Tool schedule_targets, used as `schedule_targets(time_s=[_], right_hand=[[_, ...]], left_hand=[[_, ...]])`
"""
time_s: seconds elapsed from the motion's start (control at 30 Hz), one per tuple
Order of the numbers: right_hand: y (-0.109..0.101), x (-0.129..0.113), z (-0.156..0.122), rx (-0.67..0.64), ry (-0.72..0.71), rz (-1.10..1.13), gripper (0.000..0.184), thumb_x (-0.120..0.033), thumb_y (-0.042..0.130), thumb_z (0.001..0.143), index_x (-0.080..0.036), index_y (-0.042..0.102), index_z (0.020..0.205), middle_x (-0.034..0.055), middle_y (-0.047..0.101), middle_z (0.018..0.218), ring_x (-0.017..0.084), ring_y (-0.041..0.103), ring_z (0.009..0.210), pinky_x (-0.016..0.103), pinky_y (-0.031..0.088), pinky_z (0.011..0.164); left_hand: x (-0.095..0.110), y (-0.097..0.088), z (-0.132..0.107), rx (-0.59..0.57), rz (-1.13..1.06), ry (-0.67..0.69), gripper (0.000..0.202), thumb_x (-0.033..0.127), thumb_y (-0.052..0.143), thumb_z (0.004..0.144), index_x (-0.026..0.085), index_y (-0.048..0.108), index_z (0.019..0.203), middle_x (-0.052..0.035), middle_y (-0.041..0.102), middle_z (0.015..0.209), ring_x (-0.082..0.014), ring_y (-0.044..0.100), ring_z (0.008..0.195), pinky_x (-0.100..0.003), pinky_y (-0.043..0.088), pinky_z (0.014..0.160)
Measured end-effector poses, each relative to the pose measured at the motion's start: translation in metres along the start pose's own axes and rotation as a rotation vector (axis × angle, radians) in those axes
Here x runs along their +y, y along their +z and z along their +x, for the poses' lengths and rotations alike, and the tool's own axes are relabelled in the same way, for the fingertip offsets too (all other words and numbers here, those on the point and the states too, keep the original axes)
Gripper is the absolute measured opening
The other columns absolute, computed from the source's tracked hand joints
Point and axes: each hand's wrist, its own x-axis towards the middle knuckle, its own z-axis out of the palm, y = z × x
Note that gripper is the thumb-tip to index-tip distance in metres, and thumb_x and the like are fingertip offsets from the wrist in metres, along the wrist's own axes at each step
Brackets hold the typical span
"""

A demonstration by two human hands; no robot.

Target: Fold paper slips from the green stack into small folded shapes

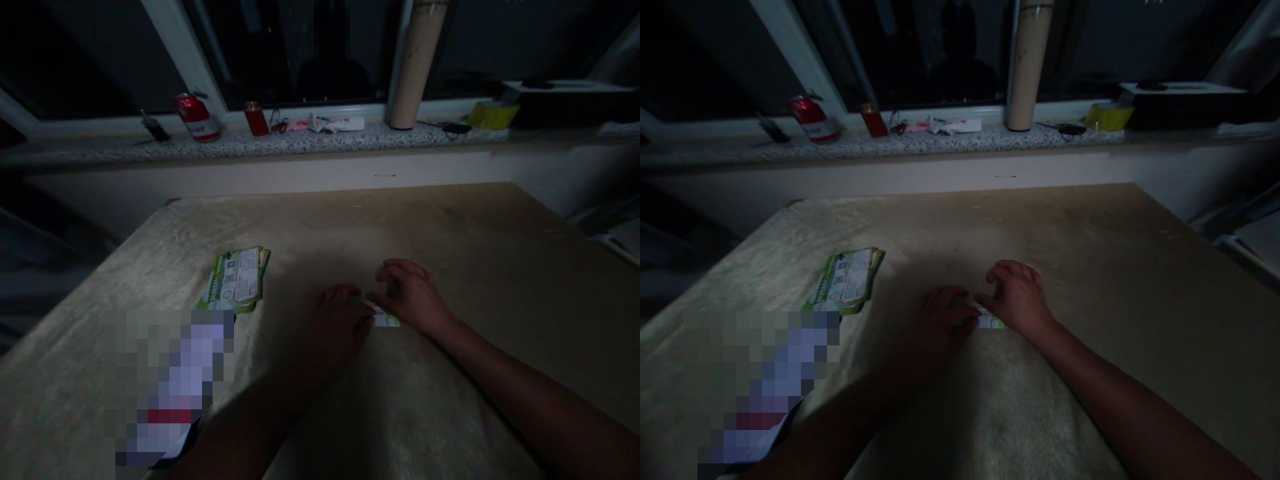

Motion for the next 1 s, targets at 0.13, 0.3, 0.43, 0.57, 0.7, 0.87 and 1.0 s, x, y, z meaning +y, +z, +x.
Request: schedule_targets(time_s=[0.13, 0.3, 0.43, 0.57, 0.7, 0.87, 1.0], right_hand=[[0.001, 0.006, -0.002, -0.021, -0.016, 0.014, 0.025, -0.041, 0.08, 0.076, -0.026, 0.071, 0.094, 0.0105, 0.065, 0.129, 0.034, 0.059, 0.123, 0.056, 0.039, 0.106], [-0.004, 0.016, -0.003, -0.111, -0.046, 0.06, 0.03, -0.038, 0.081, 0.075, -0.026, 0.071, 0.1, 0.0119, 0.062, 0.136, 0.034, 0.058, 0.127, 0.055, 0.041, 0.106], [-0.013, 0.021, -0.007, -0.183, -0.096, 0.112, 0.03, -0.035, 0.079, 0.078, -0.026, 0.07, 0.105, 0.0124, 0.059, 0.14, 0.032, 0.056, 0.131, 0.054, 0.041, 0.107], [-0.021, 0.022, -0.013, -0.256, -0.138, 0.132, 0.04, -0.035, 0.083, 0.073, -0.027, 0.069, 0.11, 0.0124, 0.054, 0.147, 0.033, 0.052, 0.135, 0.055, 0.04, 0.109], [-0.021, 0.021, -0.014, -0.272, -0.104, 0.141, 0.044, -0.029, 0.085, 0.069, -0.027, 0.07, 0.111, 0.0119, 0.053, 0.148, 0.034, 0.051, 0.137, 0.056, 0.039, 0.11], [-0.014, 0.017, -0.011, -0.205, -0.052, 0.168, 0.035, -0.028, 0.083, 0.071, -0.027, 0.072, 0.105, 0.0118, 0.058, 0.143, 0.034, 0.053, 0.134, 0.057, 0.04, 0.109], [-0.009, 0.014, -0.01, -0.158, -0.021, 0.172, 0.035, -0.028, 0.086, 0.069, -0.028, 0.073, 0.101, 0.0108, 0.06, 0.14, 0.034, 0.056, 0.13, 0.057, 0.039, 0.108]], left_hand=[[-0.002, 0.001, -0.001, 0.018, 0.001, 0.013, 0.018, 0.029, 0.063, 0.095, 0.03, 0.078, 0.105, -0.0072, 0.063, 0.128, -0.028, 0.054, 0.122, -0.051, 0.038, 0.107], [-0.002, 0.002, -0.003, 0.026, -0.006, 0.019, 0.019, 0.03, 0.061, 0.097, 0.03, 0.078, 0.107, -0.0078, 0.063, 0.128, -0.0276, 0.053, 0.123, -0.05, 0.039, 0.107], [0.0, 0.001, -0.003, 0.017, -0.02, -0.001, 0.019, 0.031, 0.061, 0.097, 0.03, 0.078, 0.105, -0.0074, 0.063, 0.128, -0.0279, 0.053, 0.122, -0.051, 0.039, 0.107], [0.0, 0.001, -0.003, 0.022, -0.02, 0.003, 0.019, 0.029, 0.064, 0.096, 0.031, 0.078, 0.108, -0.0072, 0.063, 0.128, -0.0282, 0.054, 0.122, -0.051, 0.039, 0.107], [0.0, 0.0, -0.002, 0.022, -0.029, 0.001, 0.019, 0.027, 0.064, 0.095, 0.03, 0.079, 0.106, -0.0074, 0.062, 0.129, -0.0284, 0.053, 0.123, -0.05, 0.04, 0.106], [0.0, 0.0, -0.003, -0.002, -0.037, -0.011, 0.018, 0.027, 0.064, 0.096, 0.029, 0.079, 0.106, -0.0077, 0.062, 0.129, -0.029, 0.053, 0.123, -0.051, 0.04, 0.106], [0.0, 0.001, -0.002, -0.003, -0.025, 0.0, 0.019, 0.03, 0.062, 0.097, 0.029, 0.078, 0.107, -0.0077, 0.062, 0.13, -0.029, 0.053, 0.123, -0.051, 0.039, 0.106]])
